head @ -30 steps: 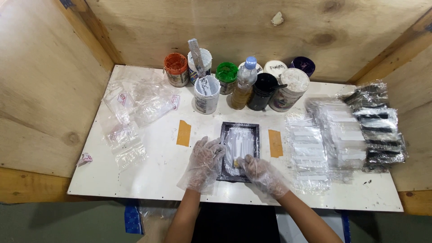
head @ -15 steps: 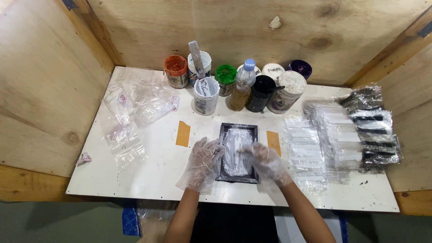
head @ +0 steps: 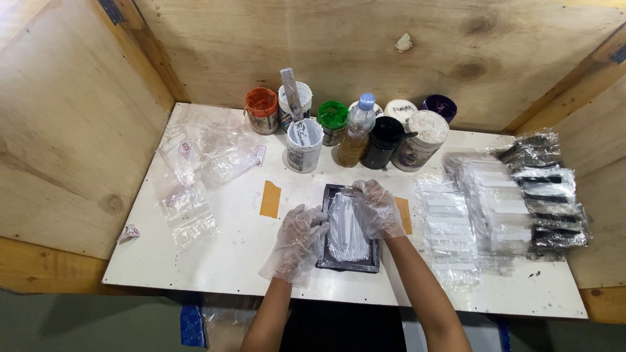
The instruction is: The person repeatedly places a clear plastic sheet onto a screen printing frame, uses a yellow squeegee to spread white ink across the screen, and then removes the sheet. This cycle is repeated multiple times throughout the clip.
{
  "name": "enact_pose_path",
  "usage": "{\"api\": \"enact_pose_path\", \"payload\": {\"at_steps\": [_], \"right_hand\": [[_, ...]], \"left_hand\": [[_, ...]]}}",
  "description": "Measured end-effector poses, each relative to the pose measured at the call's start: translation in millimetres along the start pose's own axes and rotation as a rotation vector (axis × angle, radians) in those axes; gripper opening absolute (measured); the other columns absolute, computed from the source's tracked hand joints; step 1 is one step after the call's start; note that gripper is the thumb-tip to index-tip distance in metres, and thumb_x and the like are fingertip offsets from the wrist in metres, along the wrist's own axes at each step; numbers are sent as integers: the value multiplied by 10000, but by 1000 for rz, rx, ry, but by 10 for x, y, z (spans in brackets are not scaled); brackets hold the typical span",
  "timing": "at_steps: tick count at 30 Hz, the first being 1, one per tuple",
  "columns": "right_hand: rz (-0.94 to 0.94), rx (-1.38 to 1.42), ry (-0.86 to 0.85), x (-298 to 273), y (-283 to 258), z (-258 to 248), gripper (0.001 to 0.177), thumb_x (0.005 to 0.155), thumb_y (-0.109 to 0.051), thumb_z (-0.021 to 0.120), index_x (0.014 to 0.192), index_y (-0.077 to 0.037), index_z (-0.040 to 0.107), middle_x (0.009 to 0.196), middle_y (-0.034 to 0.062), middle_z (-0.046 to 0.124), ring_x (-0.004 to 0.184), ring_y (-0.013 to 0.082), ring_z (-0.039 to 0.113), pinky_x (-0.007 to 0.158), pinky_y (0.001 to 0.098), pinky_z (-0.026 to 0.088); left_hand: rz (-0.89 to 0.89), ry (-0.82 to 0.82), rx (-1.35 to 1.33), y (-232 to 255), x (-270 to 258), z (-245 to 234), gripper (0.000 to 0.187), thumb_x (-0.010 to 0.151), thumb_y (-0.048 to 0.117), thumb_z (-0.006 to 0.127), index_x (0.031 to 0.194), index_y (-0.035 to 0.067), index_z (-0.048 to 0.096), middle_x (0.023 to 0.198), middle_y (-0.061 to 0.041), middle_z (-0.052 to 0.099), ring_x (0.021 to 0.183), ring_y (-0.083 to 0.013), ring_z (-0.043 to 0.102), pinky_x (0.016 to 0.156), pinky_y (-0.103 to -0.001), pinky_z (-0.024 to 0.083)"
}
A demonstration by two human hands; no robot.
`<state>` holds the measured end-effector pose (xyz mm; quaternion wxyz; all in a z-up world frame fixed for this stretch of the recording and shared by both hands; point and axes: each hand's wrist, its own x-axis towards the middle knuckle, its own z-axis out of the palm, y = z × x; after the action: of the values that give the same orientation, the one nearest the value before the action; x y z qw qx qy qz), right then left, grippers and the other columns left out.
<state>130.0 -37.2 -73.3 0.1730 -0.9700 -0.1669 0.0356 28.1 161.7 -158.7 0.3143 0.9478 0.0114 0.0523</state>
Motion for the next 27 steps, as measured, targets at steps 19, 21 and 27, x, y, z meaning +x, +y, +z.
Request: {"api": "enact_pose_path", "payload": {"at_steps": [19,21,27], "right_hand": [[-74,-605,-197,-1090,404,255,708,816,-102,750,1451,-260,480,1463,143,427,1335,243,493,1026,351,516],[-159,-751,-327,-1197,28,-52,915,743,66,812,1504,-233,402,1586,187,323,1435,261,399,1108,369,465],[724,283,-261,-1297,-749,-593,415,1023,-412,556,1310,-118,495,1100,113,739,911,265,782,735,310,683]], "left_hand": [[-260,188,-1440,-262,-122,263,840,756,-237,682,1466,47,334,1468,-182,530,1042,-326,723,966,-438,619],[-248,162,-1706,-151,-165,105,837,780,-296,543,1505,47,303,1547,-178,450,1104,-382,682,1036,-503,569],[-753,249,-1982,306,-75,-452,491,886,7,609,1347,109,475,1489,-147,537,949,-410,623,973,-550,528]]}}
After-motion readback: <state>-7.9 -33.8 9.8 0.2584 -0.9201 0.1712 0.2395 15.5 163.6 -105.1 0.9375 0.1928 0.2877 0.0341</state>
